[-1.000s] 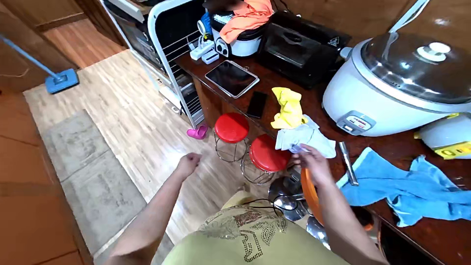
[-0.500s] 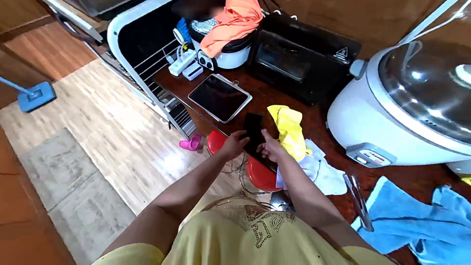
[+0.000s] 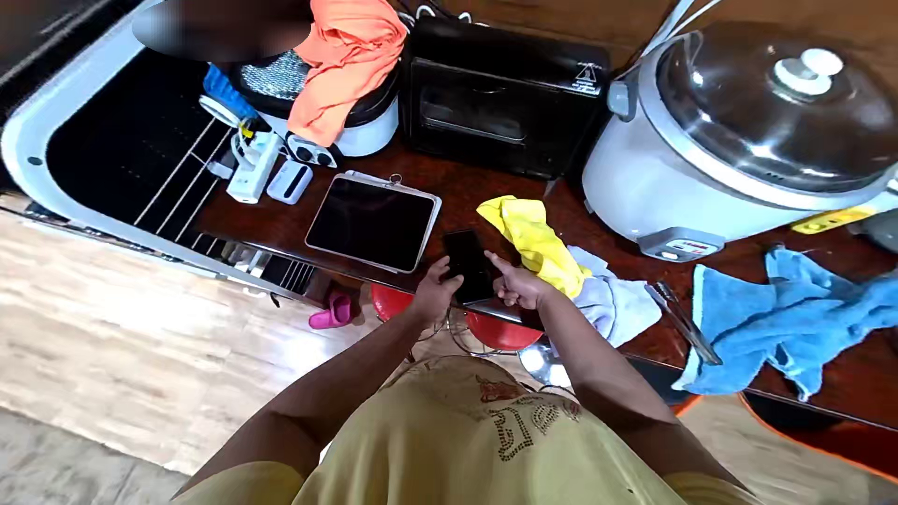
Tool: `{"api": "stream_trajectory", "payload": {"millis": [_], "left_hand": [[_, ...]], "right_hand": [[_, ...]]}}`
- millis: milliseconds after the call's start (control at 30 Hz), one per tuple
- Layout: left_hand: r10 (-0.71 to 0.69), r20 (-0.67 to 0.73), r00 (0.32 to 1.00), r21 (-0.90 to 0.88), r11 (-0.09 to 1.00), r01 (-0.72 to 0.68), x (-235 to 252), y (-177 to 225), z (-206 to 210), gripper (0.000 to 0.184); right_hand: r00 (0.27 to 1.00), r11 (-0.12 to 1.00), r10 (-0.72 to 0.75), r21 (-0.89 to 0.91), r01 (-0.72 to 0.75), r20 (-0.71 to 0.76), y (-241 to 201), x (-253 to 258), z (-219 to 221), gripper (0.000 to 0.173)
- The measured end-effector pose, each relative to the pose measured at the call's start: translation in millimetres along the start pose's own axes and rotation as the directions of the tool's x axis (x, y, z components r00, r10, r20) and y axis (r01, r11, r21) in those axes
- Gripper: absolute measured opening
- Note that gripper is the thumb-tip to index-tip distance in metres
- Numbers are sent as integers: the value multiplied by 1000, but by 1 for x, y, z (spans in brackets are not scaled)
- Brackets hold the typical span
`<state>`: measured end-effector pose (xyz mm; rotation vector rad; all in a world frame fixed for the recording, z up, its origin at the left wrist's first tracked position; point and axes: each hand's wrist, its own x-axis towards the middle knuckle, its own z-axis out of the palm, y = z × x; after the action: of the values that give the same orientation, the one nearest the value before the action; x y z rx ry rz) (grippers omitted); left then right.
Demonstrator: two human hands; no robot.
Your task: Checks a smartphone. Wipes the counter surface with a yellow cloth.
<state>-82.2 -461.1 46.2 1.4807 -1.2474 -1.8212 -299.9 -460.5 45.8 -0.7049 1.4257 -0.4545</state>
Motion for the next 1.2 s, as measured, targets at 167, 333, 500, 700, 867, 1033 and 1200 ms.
{"api": "stream_trajectory", "payload": {"millis": [167, 333, 500, 700, 867, 1033, 1200], "left_hand": [[7, 50, 999, 13, 1000, -8, 6, 3, -11, 67], [3, 81, 997, -39, 999, 0, 14, 4, -10, 71], [-180, 42, 983, -252, 950, 185, 25, 15, -16, 52], [-286, 110, 952, -285, 908, 306, 16, 20, -3, 53], [-170, 114, 979, -365, 909, 200, 3, 32, 10, 48], [41, 108, 993, -357, 934, 0, -37, 59, 6, 49], [211, 190, 959, -346, 928, -136, -63, 61, -11, 51]], "right_hand": [[830, 970, -228, -48, 236, -509, 15, -16, 20, 51], [833, 950, -243, 52, 308, -498, 29, -13, 44, 53], [900, 909, -26, 365, 203, -435, 20, -18, 60, 61], [878, 780, -21, 542, 313, -477, 29, -28, 73, 55], [883, 717, -136, 570, 400, -449, 18, -55, 79, 47], [898, 630, -242, 645, 433, -367, -2, -75, 81, 47], [918, 657, -363, 656, 372, -157, -5, -92, 83, 52]]}}
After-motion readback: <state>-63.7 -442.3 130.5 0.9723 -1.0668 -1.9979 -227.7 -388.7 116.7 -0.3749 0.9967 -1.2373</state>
